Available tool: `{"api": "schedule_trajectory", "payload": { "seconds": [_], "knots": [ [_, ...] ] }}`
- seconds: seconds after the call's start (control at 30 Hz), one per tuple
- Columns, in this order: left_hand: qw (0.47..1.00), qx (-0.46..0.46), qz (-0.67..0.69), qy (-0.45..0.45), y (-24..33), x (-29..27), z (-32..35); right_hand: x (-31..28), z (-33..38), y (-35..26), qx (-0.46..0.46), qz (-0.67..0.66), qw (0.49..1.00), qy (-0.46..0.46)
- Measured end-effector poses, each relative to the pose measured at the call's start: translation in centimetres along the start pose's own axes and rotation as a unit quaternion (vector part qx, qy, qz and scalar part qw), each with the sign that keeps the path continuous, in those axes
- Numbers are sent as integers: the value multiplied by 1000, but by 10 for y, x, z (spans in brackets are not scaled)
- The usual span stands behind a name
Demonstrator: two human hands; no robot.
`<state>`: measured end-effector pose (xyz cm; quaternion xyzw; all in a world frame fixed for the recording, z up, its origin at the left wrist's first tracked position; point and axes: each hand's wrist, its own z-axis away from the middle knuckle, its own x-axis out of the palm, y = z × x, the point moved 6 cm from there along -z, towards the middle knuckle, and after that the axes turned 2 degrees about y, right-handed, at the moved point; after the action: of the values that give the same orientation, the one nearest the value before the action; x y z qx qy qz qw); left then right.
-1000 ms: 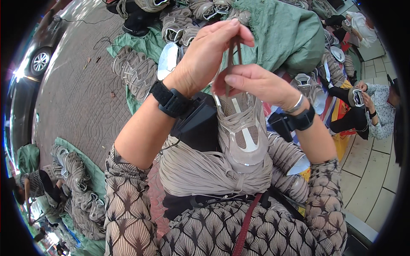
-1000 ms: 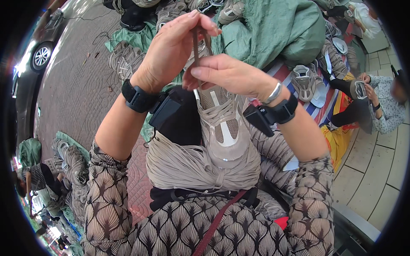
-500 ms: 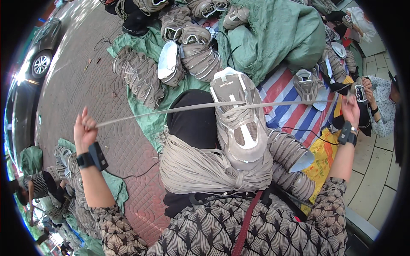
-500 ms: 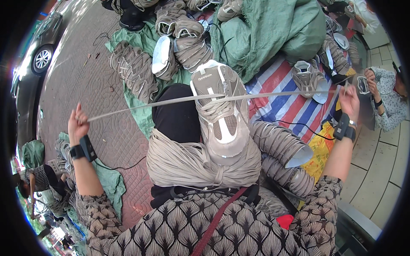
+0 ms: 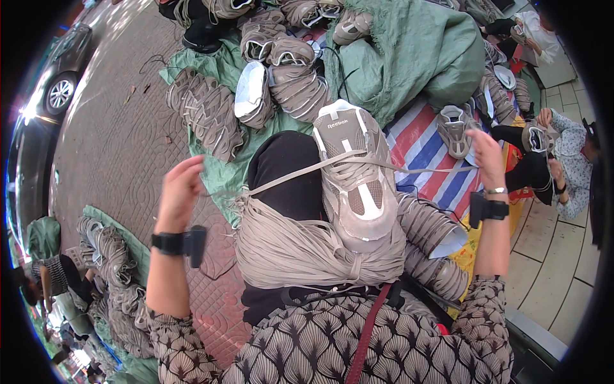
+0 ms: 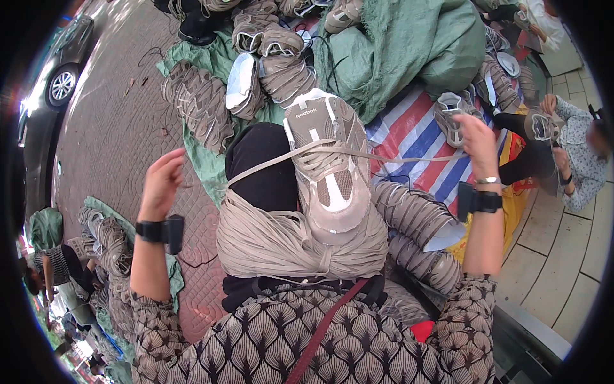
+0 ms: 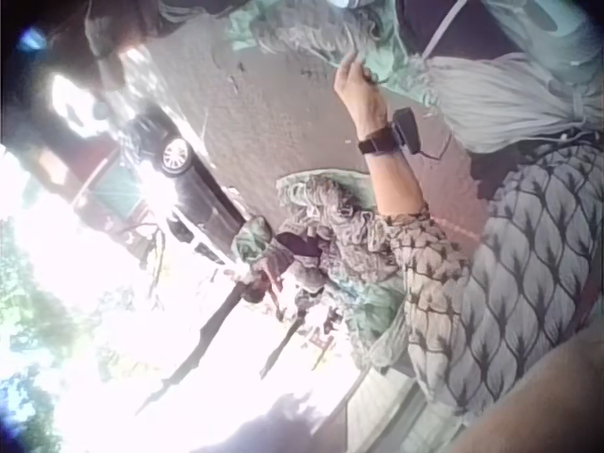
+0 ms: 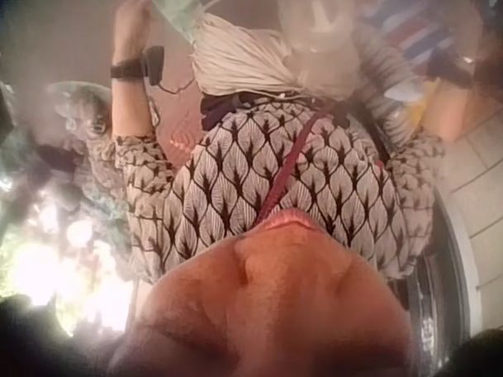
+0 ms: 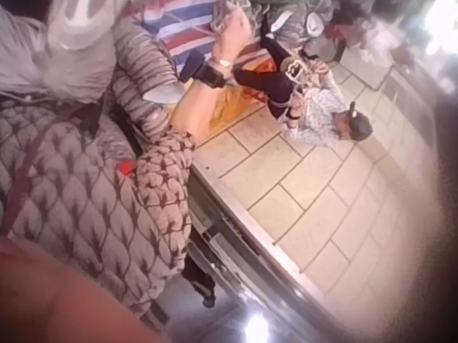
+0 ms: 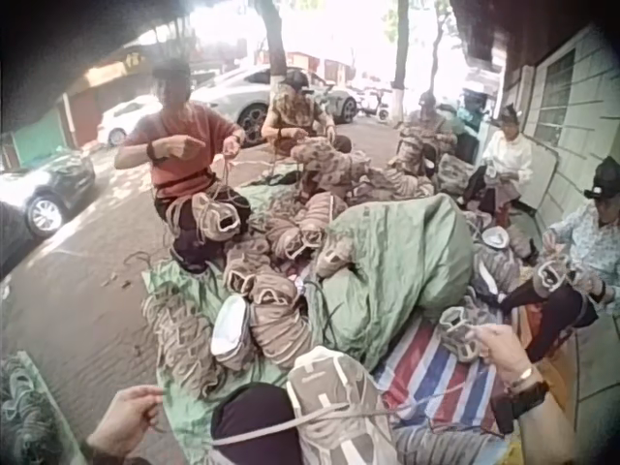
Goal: The person sits on a sidewalk and laces a beige Reebok sneaker. They thread the laces through the eyelets, pull them tight, and tie a knot. The person repeats this process on multiple shoes, handling them one at a time.
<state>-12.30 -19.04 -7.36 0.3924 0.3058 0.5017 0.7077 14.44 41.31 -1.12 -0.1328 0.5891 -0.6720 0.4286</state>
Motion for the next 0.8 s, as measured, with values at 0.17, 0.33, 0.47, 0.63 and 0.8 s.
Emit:
{"api": "schedule_trajectory", "payload": {
  "seconds": [0.17,0.33,0.47,0.63,0.8],
  "knots": [
    [925,209,-277,-155,55,156,38,150,35,-69,-163,157,946,-231],
    [857,374,-333,-121,58,190,46,191,47,-63,-102,112,925,-349],
    [866,365,-323,-114,50,190,42,200,46,-59,-93,108,926,-349],
    [928,292,-202,-116,40,187,41,205,43,-54,-96,112,929,-338],
    [905,300,-275,-126,38,191,43,203,39,-53,-62,126,930,-340]
  ]
}}
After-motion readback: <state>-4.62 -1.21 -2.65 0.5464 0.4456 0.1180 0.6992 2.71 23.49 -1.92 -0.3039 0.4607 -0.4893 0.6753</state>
